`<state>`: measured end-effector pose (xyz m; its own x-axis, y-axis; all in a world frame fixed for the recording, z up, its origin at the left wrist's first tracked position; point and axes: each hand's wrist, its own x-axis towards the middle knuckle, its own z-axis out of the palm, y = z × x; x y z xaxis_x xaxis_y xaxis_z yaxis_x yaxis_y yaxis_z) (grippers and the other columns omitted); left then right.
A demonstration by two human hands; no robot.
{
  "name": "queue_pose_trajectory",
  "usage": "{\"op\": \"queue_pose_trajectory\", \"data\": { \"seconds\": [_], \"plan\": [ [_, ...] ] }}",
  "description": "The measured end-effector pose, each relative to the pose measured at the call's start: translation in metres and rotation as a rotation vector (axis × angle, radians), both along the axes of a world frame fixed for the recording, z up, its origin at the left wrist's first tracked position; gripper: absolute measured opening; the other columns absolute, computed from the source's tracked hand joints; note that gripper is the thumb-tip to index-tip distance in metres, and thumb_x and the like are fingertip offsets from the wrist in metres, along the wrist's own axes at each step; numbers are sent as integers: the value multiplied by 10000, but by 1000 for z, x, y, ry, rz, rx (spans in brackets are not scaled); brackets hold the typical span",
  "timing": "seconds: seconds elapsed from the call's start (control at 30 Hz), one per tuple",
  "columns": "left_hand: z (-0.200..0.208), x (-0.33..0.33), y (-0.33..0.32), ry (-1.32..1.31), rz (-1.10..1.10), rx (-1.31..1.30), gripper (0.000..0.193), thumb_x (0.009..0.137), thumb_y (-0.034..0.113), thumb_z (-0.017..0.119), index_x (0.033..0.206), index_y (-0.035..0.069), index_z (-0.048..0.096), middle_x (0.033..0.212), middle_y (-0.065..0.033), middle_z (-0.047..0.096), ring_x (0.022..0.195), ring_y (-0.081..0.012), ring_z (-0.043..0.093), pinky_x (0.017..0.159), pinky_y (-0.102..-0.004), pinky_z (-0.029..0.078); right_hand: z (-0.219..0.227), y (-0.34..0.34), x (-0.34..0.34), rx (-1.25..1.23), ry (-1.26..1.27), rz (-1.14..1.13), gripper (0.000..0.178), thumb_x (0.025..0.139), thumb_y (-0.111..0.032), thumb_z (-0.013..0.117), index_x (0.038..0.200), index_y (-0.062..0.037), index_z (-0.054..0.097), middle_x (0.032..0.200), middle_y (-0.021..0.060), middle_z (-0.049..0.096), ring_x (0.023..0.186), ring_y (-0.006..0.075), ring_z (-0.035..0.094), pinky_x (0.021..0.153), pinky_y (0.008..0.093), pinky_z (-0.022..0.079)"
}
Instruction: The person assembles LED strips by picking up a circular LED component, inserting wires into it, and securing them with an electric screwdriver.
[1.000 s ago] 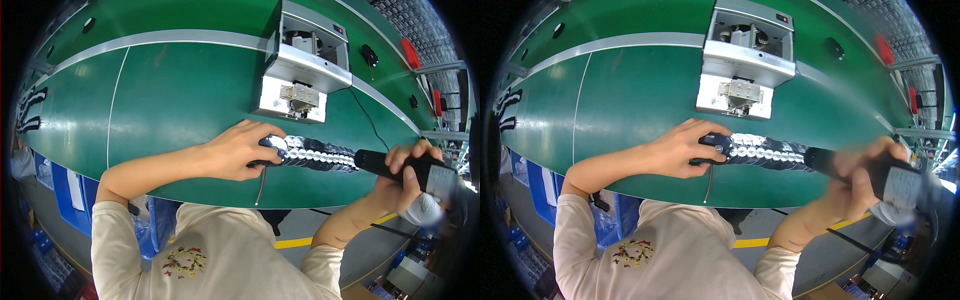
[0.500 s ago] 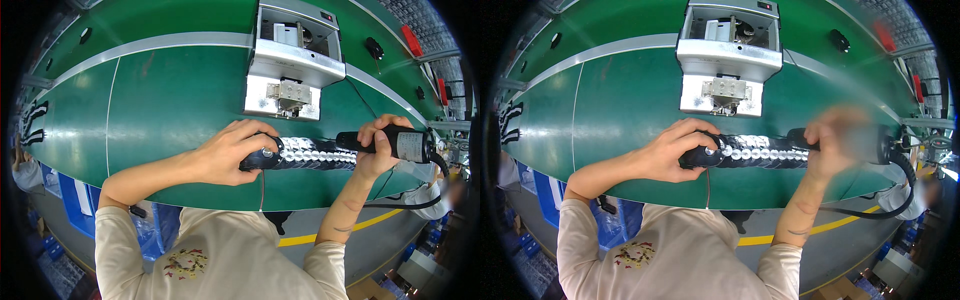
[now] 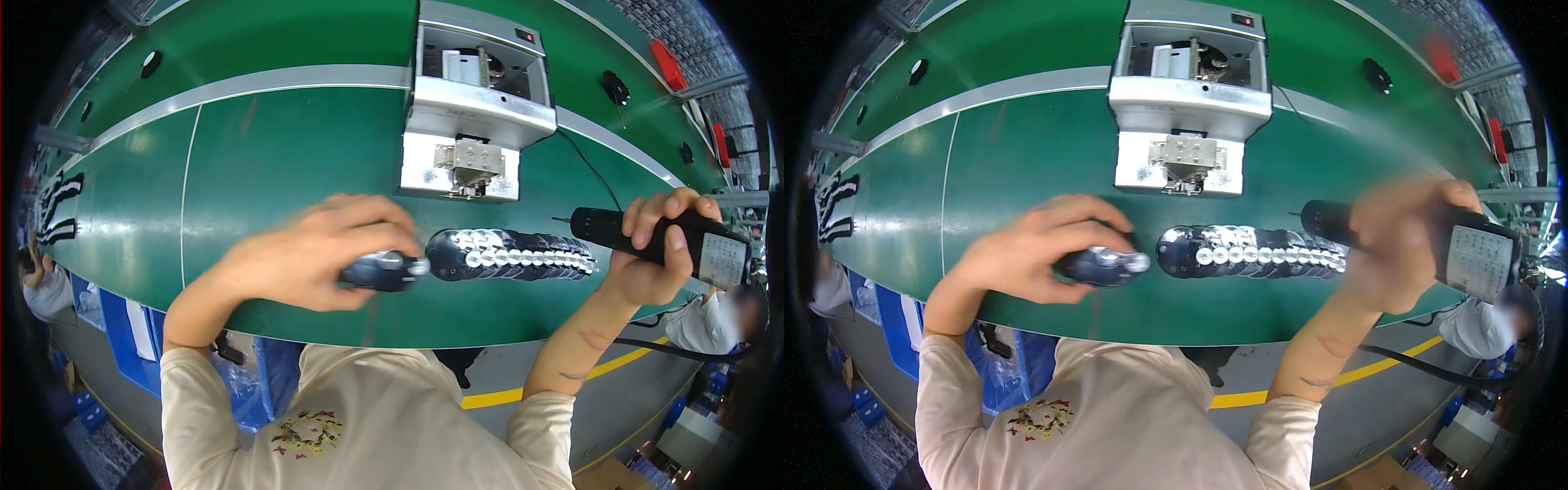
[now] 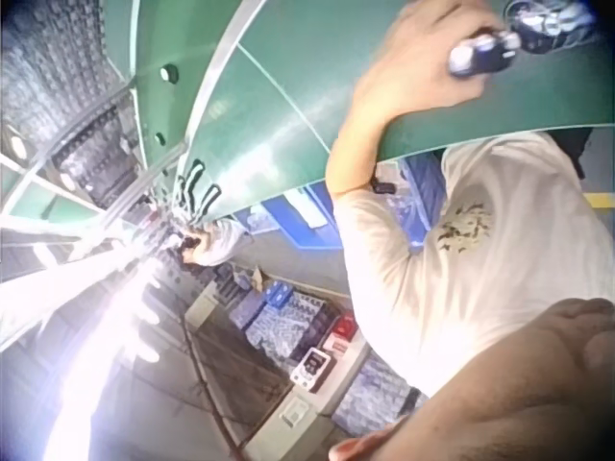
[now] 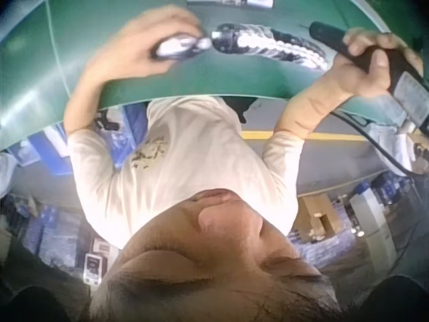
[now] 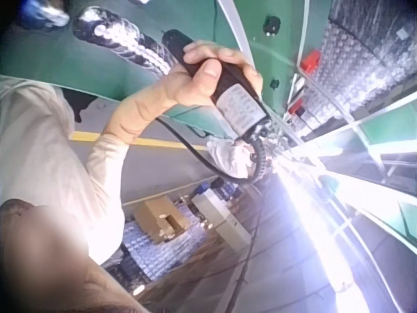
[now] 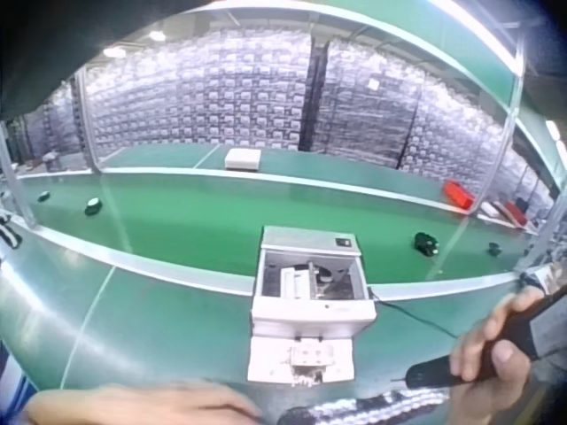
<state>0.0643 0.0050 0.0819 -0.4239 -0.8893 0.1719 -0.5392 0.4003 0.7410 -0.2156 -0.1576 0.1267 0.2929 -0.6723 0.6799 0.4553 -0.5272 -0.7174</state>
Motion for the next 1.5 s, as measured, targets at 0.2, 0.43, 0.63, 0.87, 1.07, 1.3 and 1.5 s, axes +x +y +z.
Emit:
{"op": "queue_pose_trajectory", "data": {
  "seconds": [0.2, 0.43, 0.63, 0.87, 1.07, 1.3, 1.5],
  "plan": [
    [15, 83, -8, -170, 193, 114, 553, 518, 4, 705, 1052, 63, 574, 1051, -119, 604, 1016, -330, 562, 896, -384, 459, 18, -1, 0, 84, -105, 192, 396, 759, -87, 551, 1141, -58, 452, 918, 84, 498, 540, 115, 437, 528, 272, 375],
    [-47, 144, -83, -240, 803, -425, 652, 730, 29, 659, 1337, 68, 423, 1337, -143, 465, 1277, -317, 408, 1071, -379, 322, 44, -4, 23, 134, -310, 406, 353, 741, -85, 576, 1072, -24, 471, 893, 65, 474, 522, 110, 448, 519, 262, 386],
    [-72, 155, -80, -173, 847, -441, 656, 732, -46, 548, 1358, 46, 378, 1358, -180, 423, 1297, -342, 382, 1087, -383, 293, 66, -26, 47, 163, -459, 536, 288, 778, -133, 577, 1042, -48, 497, 878, 27, 471, 554, 85, 450, 549, 238, 392],
    [-72, 220, -59, -178, 1147, -556, 572, 683, 8, 577, 1239, 35, 449, 1191, -161, 480, 1149, -338, 451, 983, -405, 385, 49, -86, 74, 190, -309, 287, 281, 825, -109, 533, 1079, -39, 438, 909, 52, 444, 604, 93, 410, 601, 250, 365],
    [-74, 332, -70, -541, 1583, -648, 690, 618, 206, 716, 1218, -5, 450, 1151, -207, 513, 1100, -375, 473, 953, -447, 389, 54, -78, 54, 87, -291, 172, 323, 822, -76, 540, 1111, -6, 415, 881, 55, 410, 591, 95, 408, 576, 237, 356],
    [-107, 427, -55, -659, 1753, -357, 542, 690, 432, 774, 948, 2, 568, 953, -189, 588, 899, -403, 541, 789, -490, 438, 60, -42, 43, 50, -309, 154, 355, 809, -79, 548, 1135, -34, 416, 899, 86, 494, 529, 139, 502, 472, 303, 439],
    [-144, 467, -78, -579, 1516, -428, 304, 833, 290, 663, 921, 29, 534, 839, -142, 538, 784, -332, 522, 734, -427, 440, 32, -15, 5, 83, -19, -145, 373, 735, 40, 670, 1054, -26, 488, 785, 96, 574, 553, 122, 540, 484, 287, 481]
  ]
}}
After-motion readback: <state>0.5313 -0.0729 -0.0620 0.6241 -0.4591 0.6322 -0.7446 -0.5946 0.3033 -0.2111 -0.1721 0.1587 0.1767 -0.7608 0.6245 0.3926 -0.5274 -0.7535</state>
